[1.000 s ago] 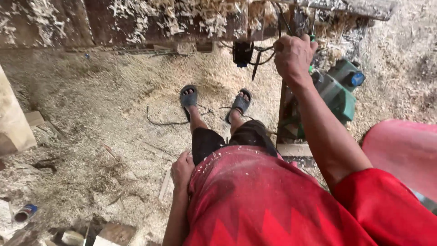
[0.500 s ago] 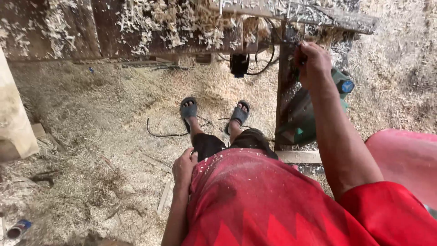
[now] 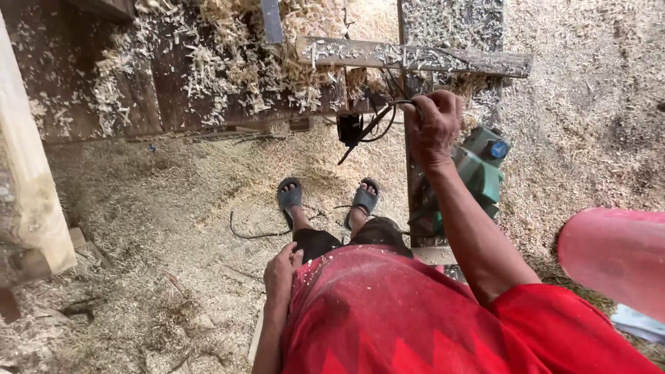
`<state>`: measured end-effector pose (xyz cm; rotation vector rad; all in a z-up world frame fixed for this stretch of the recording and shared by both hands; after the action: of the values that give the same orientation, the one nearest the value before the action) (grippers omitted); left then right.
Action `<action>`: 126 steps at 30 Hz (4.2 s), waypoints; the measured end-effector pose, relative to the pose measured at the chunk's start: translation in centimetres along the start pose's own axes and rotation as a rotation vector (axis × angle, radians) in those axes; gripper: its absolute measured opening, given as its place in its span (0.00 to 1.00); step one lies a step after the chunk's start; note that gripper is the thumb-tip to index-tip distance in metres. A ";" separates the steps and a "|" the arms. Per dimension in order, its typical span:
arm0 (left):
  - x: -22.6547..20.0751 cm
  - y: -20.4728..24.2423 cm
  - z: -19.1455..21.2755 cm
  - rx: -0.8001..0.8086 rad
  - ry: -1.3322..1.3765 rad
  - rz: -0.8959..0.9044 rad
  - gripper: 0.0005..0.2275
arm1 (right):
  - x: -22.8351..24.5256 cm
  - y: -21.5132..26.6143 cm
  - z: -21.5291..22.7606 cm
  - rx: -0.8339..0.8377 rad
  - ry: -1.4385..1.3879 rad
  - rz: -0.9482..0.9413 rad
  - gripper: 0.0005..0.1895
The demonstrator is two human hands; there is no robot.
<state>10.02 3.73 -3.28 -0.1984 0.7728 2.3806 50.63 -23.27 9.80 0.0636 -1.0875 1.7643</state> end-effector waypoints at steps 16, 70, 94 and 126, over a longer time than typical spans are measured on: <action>-17.3 -3.2 3.9 0.084 0.493 -0.200 0.16 | 0.5 4.4 -3.1 0.278 -0.079 -0.284 0.09; -39.4 -11.6 0.9 -0.195 0.889 -0.550 0.13 | -7.8 5.5 1.1 0.341 -0.011 -0.656 0.17; -41.9 -16.8 -1.2 0.390 0.911 -0.313 0.14 | -1.9 8.0 6.5 0.227 -0.176 -1.055 0.13; -39.7 -17.8 -6.1 0.453 1.245 0.043 0.12 | 6.1 -3.0 4.6 0.213 0.076 -1.006 0.09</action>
<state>52.10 -8.86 -4.28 -1.5293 1.8050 1.8376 48.12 -21.81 17.41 0.5675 -0.6130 0.9391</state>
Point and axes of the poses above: each hand's wrist, its own y-axis away from the middle knuckle, its own z-axis out of the back of the hand, x = y × z, the point moved 9 cm from there along -y, towards the middle knuckle, and after that the axes turned 14 degrees about -x, right-handed, at the moved point
